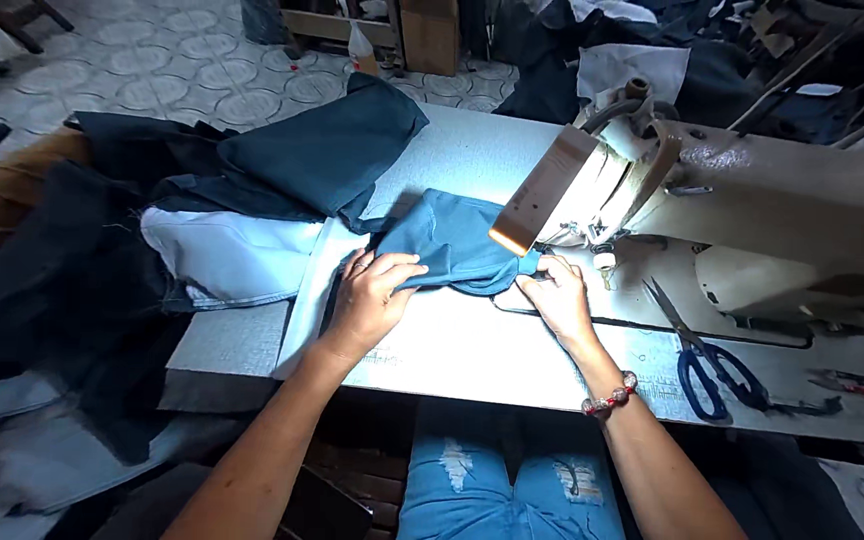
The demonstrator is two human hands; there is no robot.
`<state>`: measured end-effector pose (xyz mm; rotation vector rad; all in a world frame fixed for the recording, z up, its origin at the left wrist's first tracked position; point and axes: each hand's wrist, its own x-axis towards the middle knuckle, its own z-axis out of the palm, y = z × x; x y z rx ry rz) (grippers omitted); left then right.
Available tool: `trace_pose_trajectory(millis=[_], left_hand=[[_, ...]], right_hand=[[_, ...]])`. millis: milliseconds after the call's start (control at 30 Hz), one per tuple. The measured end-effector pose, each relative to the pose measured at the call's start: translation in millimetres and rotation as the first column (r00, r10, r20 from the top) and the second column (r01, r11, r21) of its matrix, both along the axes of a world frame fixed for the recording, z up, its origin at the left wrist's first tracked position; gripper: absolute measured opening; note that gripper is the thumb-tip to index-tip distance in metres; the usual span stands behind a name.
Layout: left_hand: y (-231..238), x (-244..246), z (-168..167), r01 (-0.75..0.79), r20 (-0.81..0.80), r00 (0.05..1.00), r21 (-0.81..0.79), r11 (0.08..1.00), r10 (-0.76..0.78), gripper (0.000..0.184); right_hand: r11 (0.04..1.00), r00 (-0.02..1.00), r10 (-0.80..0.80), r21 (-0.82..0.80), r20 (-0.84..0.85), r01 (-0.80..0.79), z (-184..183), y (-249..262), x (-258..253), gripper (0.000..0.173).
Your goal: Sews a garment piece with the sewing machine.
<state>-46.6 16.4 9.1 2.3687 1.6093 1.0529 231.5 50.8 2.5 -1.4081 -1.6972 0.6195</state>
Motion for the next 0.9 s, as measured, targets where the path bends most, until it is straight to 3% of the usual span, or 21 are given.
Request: trace_pose_trajectory(millis=[233, 367, 433, 500, 567, 633, 700, 733, 800, 833, 867, 900], left_hand=[[4, -2, 15, -0.08, -0.025, 0.996, 0.072, 0.994, 0.082, 0.022], [-3, 5, 16, -0.115, -0.088, 0.989, 0.009, 0.993, 0.115, 0.025], [-10, 12, 18, -0.145, -0.161, 0.977, -0.026, 0.989, 0.139, 0.026], [-17, 21, 23, -0.184, -0.233, 0.958, -0.052, 0.982, 0.167, 0.026], [-22, 35, 27, -0.201, -0.28, 0.94, -0.002, 0.98, 0.192, 0.029], [-26, 54, 26, -0.092, -0.297, 0.948, 0.075, 0.993, 0.11, 0.048], [-28, 79, 17, 0.116, -0.259, 0.962, 0.093, 0.989, -0.089, 0.058], [-26, 92, 12, 0.204, -0.24, 0.954, 0.089, 0.975, -0.178, 0.059], [-14, 113, 0, 0.295, -0.228, 0.937, 0.114, 0.949, -0.264, 0.062], [-5, 120, -5, 0.303, -0.235, 0.935, 0.15, 0.941, -0.264, 0.059], [4, 124, -8, 0.292, -0.248, 0.939, 0.208, 0.933, -0.238, 0.045], [13, 127, -11, 0.279, -0.248, 0.945, 0.283, 0.918, -0.211, 0.027]], right_hand=[[0.987, 0.962, 0.135, 0.117, -0.238, -0.11, -6, -22, 10, 0.008], [0.999, 0.93, 0.028, 0.036, -0.367, -0.016, -4, -63, 6, 0.008], [0.998, 0.935, 0.027, 0.065, -0.354, -0.004, -1, -71, 5, 0.028], [0.999, 0.98, 0.031, 0.048, -0.198, -0.022, -1, -69, 7, 0.054], [0.996, 0.999, 0.025, 0.089, -0.037, -0.022, -8, -62, 9, 0.067], [0.983, 1.0, -0.026, 0.181, -0.01, 0.027, -15, -64, 7, 0.061], [0.981, 0.977, -0.048, 0.173, -0.208, 0.085, -14, -79, -2, 0.049], [0.993, 0.903, -0.057, 0.066, -0.425, 0.094, -7, -89, -10, 0.047], [0.938, 0.513, -0.294, -0.346, -0.806, -0.005, 19, -104, -23, 0.032], [0.851, 0.305, -0.46, -0.512, -0.834, -0.116, 31, -104, -24, 0.024], [0.769, 0.169, -0.572, -0.597, -0.802, -0.227, 40, -103, -23, 0.017], [0.724, 0.116, -0.621, -0.624, -0.775, -0.295, 44, -102, -20, 0.014]])
